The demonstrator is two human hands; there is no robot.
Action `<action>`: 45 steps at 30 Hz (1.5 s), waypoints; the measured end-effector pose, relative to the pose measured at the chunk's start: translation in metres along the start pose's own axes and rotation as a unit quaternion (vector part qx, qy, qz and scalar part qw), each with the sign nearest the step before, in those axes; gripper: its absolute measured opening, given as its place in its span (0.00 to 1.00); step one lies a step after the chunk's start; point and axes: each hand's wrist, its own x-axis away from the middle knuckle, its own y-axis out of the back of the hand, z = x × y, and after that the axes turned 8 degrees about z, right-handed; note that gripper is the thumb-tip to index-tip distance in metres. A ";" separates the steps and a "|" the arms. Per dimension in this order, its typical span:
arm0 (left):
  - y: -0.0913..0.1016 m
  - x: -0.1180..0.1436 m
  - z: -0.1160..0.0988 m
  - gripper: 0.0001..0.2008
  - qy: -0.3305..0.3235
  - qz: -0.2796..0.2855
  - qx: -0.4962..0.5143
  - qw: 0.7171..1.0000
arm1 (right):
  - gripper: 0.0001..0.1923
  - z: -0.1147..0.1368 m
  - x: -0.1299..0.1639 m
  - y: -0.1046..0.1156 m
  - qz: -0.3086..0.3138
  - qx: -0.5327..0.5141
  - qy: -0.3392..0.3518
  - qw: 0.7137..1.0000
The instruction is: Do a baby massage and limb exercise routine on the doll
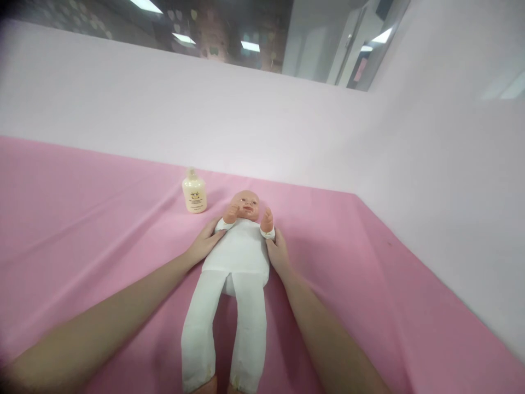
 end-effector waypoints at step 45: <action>0.001 0.000 -0.010 0.26 -0.008 -0.005 -0.017 1.000 | 0.26 0.001 0.000 -0.001 0.010 0.016 0.018 1.000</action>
